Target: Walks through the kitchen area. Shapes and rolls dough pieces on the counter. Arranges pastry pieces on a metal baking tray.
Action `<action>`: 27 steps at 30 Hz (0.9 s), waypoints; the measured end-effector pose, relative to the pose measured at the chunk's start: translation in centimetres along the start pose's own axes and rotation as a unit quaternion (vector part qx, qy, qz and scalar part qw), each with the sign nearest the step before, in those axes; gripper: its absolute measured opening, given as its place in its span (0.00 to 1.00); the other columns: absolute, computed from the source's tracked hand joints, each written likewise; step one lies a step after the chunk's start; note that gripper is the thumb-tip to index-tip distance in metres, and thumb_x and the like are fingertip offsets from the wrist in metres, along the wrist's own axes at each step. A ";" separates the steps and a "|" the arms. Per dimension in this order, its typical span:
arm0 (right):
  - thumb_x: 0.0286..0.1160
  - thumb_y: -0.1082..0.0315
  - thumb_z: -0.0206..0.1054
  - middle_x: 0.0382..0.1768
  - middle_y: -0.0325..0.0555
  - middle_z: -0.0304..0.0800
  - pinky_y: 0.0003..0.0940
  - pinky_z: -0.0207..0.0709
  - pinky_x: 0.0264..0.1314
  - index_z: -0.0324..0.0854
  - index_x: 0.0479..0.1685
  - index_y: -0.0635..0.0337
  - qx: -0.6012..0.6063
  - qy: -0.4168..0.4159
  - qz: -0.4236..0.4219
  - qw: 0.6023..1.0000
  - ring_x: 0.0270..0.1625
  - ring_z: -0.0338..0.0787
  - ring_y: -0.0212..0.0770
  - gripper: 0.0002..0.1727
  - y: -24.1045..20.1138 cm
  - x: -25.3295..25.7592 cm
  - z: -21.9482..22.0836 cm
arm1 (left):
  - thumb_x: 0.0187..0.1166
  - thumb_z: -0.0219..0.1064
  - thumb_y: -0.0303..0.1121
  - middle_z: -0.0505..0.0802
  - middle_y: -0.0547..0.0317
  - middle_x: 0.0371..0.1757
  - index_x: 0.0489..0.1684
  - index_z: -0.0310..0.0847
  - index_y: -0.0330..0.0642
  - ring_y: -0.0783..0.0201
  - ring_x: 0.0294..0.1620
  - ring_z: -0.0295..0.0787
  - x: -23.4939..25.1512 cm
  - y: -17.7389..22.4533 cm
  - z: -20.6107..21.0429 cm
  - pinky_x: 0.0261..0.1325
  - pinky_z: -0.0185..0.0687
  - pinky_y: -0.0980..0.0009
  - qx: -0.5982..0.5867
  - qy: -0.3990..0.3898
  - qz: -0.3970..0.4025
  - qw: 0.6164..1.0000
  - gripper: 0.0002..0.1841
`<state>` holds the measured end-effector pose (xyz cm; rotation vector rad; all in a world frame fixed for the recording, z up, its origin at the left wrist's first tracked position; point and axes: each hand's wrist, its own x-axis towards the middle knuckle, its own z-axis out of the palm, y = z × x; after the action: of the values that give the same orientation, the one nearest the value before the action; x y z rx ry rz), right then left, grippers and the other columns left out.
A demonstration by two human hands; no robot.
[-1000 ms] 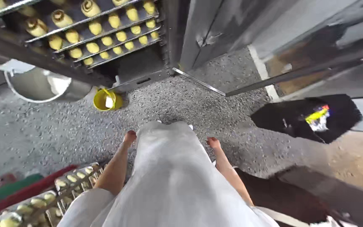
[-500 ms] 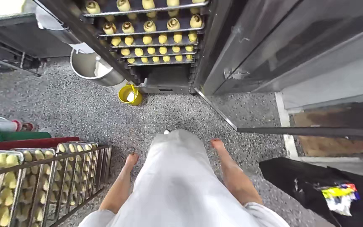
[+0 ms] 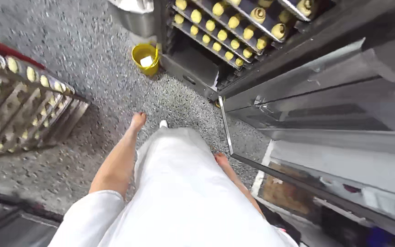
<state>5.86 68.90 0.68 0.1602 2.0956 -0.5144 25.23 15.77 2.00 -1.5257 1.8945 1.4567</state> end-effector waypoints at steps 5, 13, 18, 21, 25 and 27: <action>0.83 0.51 0.64 0.55 0.58 0.93 0.55 0.83 0.65 0.84 0.67 0.60 -0.198 -0.044 0.008 0.979 0.56 0.92 0.52 0.25 5.2 0.7 -5.6 | 0.90 0.54 0.45 0.91 0.34 0.59 0.71 0.78 0.35 0.41 0.57 0.91 -4.2 -6.3 8.2 0.65 0.83 0.39 -0.153 0.015 0.015 0.988 0.24; 0.83 0.50 0.61 0.56 0.53 0.93 0.50 0.84 0.68 0.85 0.64 0.58 -0.291 -0.001 -0.105 0.951 0.58 0.93 0.46 0.24 -0.2 1.3 -8.9 | 0.83 0.63 0.47 0.86 0.34 0.68 0.73 0.77 0.33 0.42 0.67 0.85 -16.1 -24.6 24.4 0.68 0.80 0.40 -0.305 0.006 -0.269 0.913 0.28; 0.83 0.50 0.61 0.54 0.53 0.94 0.50 0.83 0.68 0.85 0.63 0.58 -0.359 -0.058 -0.189 0.912 0.57 0.93 0.45 0.24 -3.0 0.0 -5.2 | 0.82 0.64 0.46 0.87 0.32 0.65 0.71 0.78 0.33 0.41 0.65 0.86 -19.2 -29.0 28.8 0.68 0.80 0.38 -0.378 0.040 -0.255 0.889 0.27; 0.84 0.48 0.60 0.55 0.51 0.93 0.49 0.81 0.70 0.85 0.64 0.56 -0.404 -0.083 -0.205 0.888 0.59 0.92 0.45 0.24 -3.9 -0.6 -4.1 | 0.84 0.62 0.48 0.87 0.34 0.66 0.72 0.78 0.36 0.41 0.68 0.85 -20.1 -28.8 28.7 0.69 0.79 0.37 -0.375 0.041 -0.266 0.887 0.27; 0.84 0.49 0.60 0.56 0.51 0.94 0.50 0.81 0.70 0.85 0.65 0.56 -0.414 -0.079 -0.208 0.883 0.60 0.92 0.45 0.24 -4.0 -0.8 -4.2 | 0.83 0.61 0.45 0.88 0.35 0.65 0.68 0.82 0.35 0.42 0.67 0.85 -19.6 -29.0 28.2 0.68 0.78 0.38 -0.351 0.055 -0.279 0.892 0.24; 0.83 0.49 0.61 0.57 0.52 0.93 0.50 0.81 0.70 0.85 0.65 0.57 -0.405 -0.073 -0.201 0.889 0.60 0.92 0.45 0.24 -3.5 -0.6 -4.8 | 0.84 0.59 0.49 0.88 0.34 0.64 0.67 0.81 0.34 0.42 0.64 0.86 -19.1 -29.3 28.0 0.66 0.79 0.38 -0.355 0.065 -0.281 0.889 0.26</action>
<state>1.36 67.84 4.48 -0.7839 2.0246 0.1495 48.30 51.90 -10.99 -2.2752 0.8155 1.8573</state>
